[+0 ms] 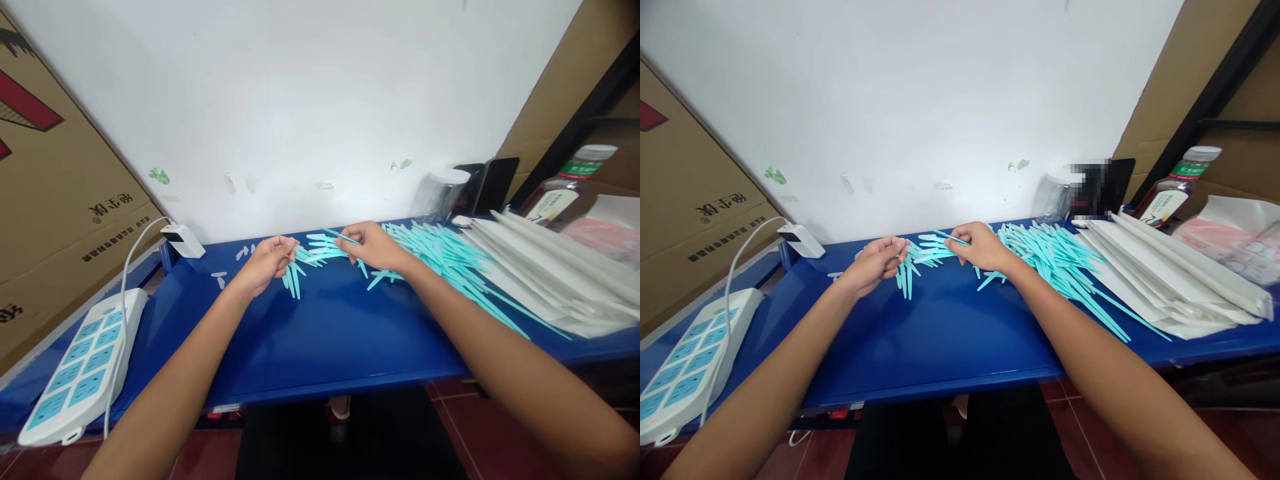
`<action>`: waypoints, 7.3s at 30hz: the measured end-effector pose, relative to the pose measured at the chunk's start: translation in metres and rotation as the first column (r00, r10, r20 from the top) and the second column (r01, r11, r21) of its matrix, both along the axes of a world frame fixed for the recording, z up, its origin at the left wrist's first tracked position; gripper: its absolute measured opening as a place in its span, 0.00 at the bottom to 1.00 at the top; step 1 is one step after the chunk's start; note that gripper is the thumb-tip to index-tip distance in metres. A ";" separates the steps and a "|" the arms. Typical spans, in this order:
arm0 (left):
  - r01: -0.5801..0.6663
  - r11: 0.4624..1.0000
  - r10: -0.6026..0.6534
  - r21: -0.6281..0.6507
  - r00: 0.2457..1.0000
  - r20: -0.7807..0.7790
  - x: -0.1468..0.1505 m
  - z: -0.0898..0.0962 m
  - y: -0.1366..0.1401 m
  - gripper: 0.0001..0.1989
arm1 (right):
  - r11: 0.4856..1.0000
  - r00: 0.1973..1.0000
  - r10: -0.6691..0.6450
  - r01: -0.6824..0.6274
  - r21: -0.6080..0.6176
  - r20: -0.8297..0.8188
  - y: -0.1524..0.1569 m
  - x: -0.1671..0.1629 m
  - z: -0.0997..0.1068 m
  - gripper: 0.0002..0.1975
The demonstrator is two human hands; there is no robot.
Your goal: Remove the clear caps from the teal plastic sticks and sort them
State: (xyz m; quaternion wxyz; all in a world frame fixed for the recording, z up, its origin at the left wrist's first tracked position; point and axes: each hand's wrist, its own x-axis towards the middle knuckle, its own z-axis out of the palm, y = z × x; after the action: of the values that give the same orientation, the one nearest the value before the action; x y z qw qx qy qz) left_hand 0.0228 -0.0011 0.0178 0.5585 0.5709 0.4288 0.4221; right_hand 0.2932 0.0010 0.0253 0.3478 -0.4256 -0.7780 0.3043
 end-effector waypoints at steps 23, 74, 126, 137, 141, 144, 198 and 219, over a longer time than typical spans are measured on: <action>0.113 0.988 -0.099 -0.110 0.987 0.125 0.010 -0.009 -0.003 0.22 | 0.998 0.999 0.038 -0.036 0.059 -0.030 -0.005 -0.006 -0.002 0.19; -0.164 0.984 0.161 0.066 0.986 0.051 0.006 -0.008 0.002 0.22 | 0.994 0.995 0.079 -0.074 -0.081 0.053 0.002 0.004 -0.003 0.28; -0.026 0.853 0.210 0.521 0.931 -0.297 0.012 0.000 -0.012 0.12 | 0.939 0.941 0.297 -0.257 -0.228 0.163 0.000 0.006 -0.001 0.20; -0.062 0.875 0.228 0.481 0.927 -0.297 0.004 0.005 -0.010 0.15 | 0.939 0.941 0.313 -0.287 -0.190 0.128 -0.003 0.007 0.004 0.25; -0.016 0.864 0.184 0.503 0.940 -0.287 0.007 0.000 -0.007 0.16 | 0.928 0.926 0.344 -0.312 -0.204 0.153 -0.002 0.007 0.003 0.24; 0.039 0.857 0.157 0.514 0.929 -0.334 0.011 -0.002 -0.010 0.15 | 0.909 0.912 0.384 -0.345 -0.234 0.146 -0.002 0.004 0.001 0.24; -0.201 0.764 0.523 0.613 0.750 -0.406 0.008 -0.020 0.001 0.16 | 0.864 0.444 -0.438 0.447 0.230 0.782 0.015 0.046 0.009 0.23; -0.264 0.959 0.261 0.099 0.964 0.046 0.002 -0.016 0.011 0.14 | 0.812 0.528 -0.580 0.440 0.384 0.621 0.004 0.024 0.008 0.17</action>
State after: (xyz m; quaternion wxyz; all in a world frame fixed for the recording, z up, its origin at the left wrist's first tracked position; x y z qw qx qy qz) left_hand 0.0244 0.0101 0.0018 0.4740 0.5306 0.4690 0.5233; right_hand 0.3167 0.0051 0.0337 0.1283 -0.6845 -0.7139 -0.0727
